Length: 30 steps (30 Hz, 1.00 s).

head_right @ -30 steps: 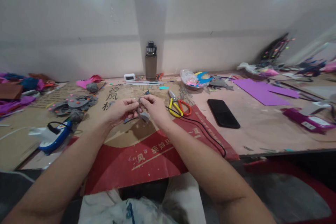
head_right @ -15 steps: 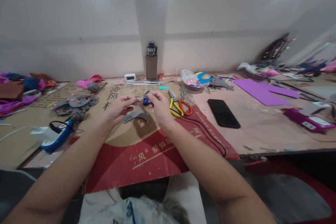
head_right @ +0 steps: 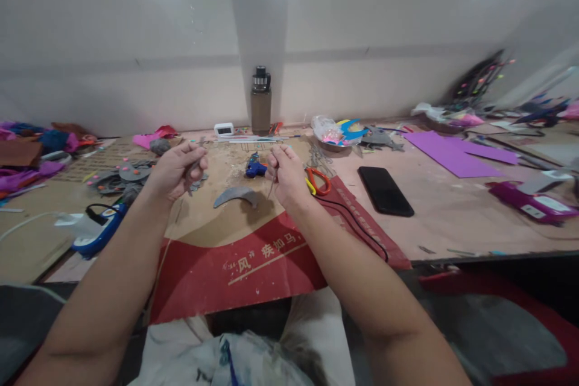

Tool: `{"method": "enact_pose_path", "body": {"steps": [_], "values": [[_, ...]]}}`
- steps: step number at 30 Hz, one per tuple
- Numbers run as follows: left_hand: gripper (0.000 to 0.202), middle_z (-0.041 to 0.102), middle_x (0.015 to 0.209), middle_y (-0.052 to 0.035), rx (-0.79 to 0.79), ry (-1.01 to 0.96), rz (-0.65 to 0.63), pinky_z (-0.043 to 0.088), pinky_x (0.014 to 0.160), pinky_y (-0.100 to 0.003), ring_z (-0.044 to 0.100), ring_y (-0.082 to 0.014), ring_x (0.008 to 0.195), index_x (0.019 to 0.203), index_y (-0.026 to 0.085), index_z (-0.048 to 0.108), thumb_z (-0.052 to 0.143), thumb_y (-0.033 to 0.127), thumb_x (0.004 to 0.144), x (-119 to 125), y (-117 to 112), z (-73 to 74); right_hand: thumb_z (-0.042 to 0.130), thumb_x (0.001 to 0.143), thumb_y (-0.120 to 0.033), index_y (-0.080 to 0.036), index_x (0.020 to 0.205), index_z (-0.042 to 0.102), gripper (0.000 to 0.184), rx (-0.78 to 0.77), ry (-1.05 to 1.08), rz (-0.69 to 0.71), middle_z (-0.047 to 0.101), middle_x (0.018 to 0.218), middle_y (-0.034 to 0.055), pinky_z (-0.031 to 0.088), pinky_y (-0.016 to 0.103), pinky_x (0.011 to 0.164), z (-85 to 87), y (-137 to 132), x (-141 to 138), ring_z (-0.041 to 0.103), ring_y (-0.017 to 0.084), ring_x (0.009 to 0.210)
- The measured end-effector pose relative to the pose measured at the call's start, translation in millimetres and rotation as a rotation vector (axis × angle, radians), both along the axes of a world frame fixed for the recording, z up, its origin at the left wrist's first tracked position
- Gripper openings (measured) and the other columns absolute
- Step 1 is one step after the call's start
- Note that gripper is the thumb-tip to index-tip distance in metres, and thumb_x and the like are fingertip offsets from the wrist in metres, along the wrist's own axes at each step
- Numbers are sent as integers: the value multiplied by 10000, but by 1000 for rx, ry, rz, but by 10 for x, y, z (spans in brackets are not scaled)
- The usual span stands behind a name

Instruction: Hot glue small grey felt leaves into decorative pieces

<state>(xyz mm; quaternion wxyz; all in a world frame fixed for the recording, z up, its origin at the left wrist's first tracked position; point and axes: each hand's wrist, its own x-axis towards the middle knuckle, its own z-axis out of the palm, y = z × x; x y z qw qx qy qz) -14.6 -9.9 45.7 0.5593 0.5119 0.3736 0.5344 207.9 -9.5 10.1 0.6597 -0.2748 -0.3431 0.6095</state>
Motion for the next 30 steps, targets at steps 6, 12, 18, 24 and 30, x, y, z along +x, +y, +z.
{"method": "enact_pose_path", "body": {"steps": [6, 12, 18, 24, 30], "values": [[188, 696, 662, -30, -63, 626, -573, 443, 479, -189, 611, -105, 512, 818, 162, 613, 675, 338, 787, 239, -221, -83, 613, 767, -274, -206, 738, 443, 185, -3, -103, 57, 350, 509, -109, 156, 181, 390, 12, -14, 7, 224, 35, 386], [307, 721, 956, -24, 192, 990, -864, 460, 747, -231, 642, -161, 861, 964, 224, 723, 760, 361, 691, 288, -246, -46, 680, 714, -349, -203, 739, 491, 240, 24, -225, 89, 488, 572, -73, 240, 194, 432, -31, -58, -86, 336, 48, 453], [200, 587, 665, 12, 100, 485, -30, 369, 551, -198, 479, -70, 572, 748, 155, 657, 666, 350, 790, 340, -125, -160, 688, 693, -346, -192, 735, 599, 182, 87, -355, 19, 573, 721, -40, 353, 209, 578, -93, -76, -168, 461, 73, 632], [320, 649, 837, -48, -146, -68, -282, 436, 569, -189, 590, -89, 670, 952, 132, 653, 755, 328, 720, 528, -112, -326, 668, 719, -346, -196, 748, 631, 158, 140, -417, -6, 585, 706, -39, 398, 246, 684, -162, -67, -214, 497, 97, 677], [246, 597, 629, 14, -206, -29, -241, 408, 479, -152, 495, -29, 473, 708, 121, 584, 757, 296, 715, 553, -127, -360, 663, 716, -305, -190, 718, 614, 124, 161, -446, -39, 567, 675, -43, 390, 252, 713, -145, -76, -217, 498, 97, 679]]}}
